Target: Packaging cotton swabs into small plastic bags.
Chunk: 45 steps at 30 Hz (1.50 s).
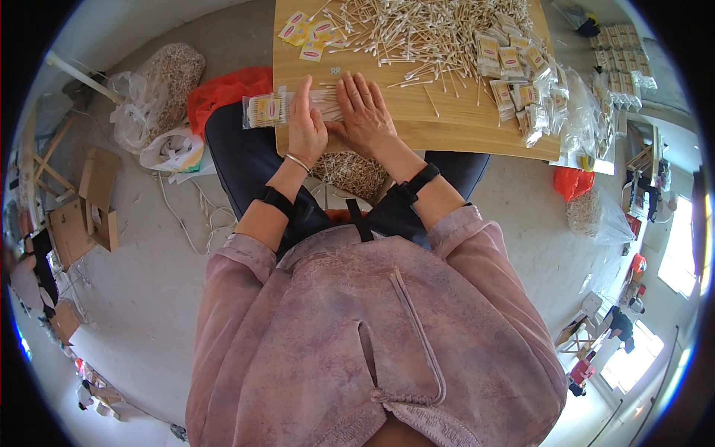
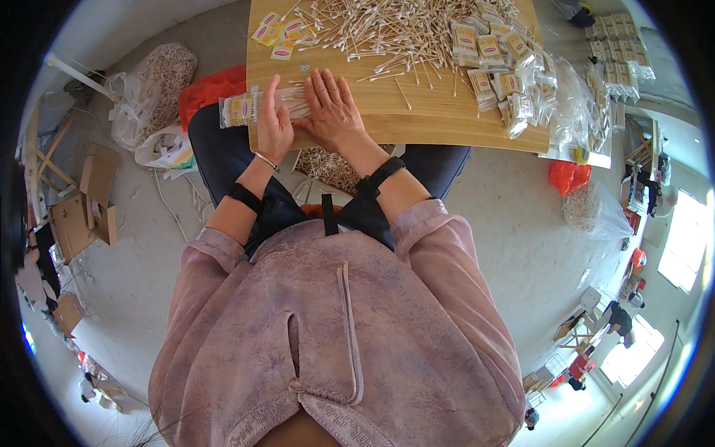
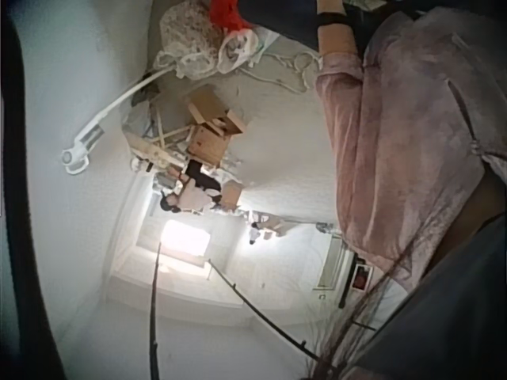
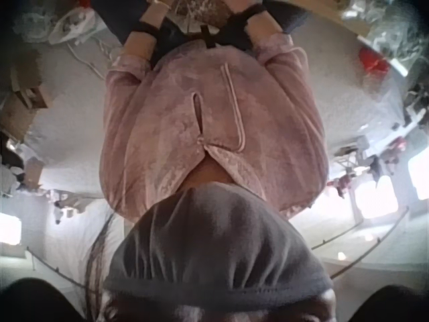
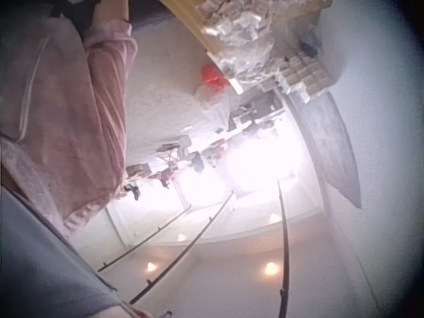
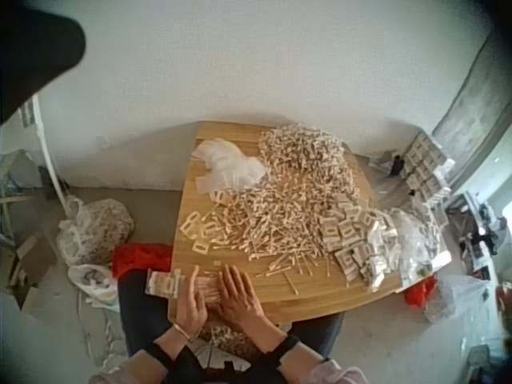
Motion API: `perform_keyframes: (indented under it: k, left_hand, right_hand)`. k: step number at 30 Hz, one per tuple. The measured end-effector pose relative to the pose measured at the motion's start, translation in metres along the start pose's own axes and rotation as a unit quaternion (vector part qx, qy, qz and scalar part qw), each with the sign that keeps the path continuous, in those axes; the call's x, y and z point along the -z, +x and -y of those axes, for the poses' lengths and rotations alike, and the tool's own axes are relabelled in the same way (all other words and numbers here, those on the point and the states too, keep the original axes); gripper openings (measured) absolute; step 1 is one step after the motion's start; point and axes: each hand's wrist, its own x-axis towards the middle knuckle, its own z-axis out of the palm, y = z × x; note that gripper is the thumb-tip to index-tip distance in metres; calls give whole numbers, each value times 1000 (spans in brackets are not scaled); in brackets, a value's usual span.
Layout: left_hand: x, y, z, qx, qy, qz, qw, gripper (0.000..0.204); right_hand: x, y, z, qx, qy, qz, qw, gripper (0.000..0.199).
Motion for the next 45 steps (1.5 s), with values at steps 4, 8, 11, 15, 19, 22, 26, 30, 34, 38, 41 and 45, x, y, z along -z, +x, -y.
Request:
perform_keyframes:
  k: [4,8,11,15,19,22,26,30,34,38,41,45]
  left_hand:
    - [-7,-7,-6,8,-32,-12,999,53]
    - [-8,-3,-9,14,-84,-9,996,47]
    - [-8,2,-13,33,-129,-22,991,43]
    - [-12,1,-9,65,-215,-99,969,40]
    - [-11,0,-5,69,-214,-97,969,39]
    - [-13,5,-4,69,-236,-97,965,38]
    - [-11,7,-5,72,-239,-93,964,39]
    - [-8,8,-8,80,-234,-82,965,40]
    - [-8,5,-7,89,-237,-65,965,43]
    - [-11,2,-10,83,-224,-36,970,45]
    - [-11,-1,-7,85,-232,-39,968,45]
    - [-13,0,-4,89,-257,-35,962,44]
  right_hand:
    - [1,-18,5,5,-3,20,1000,78]
    - [3,-19,3,4,-1,30,1000,78]
    - [4,-15,2,1,-23,32,999,77]
    - [7,-18,1,10,22,7,1000,82]
    - [7,-11,3,1,42,-3,999,87]
    - [2,1,0,-19,28,-28,999,88]
    - [3,7,-3,-52,24,-32,998,89]
    - [6,-2,0,-27,46,-20,998,88]
    - [6,-5,11,-10,13,7,1000,86]
    - [5,-3,13,-9,-15,23,1000,82]
    - [4,-8,18,-13,-72,64,995,85]
    - [4,-6,19,-8,-72,64,995,83]
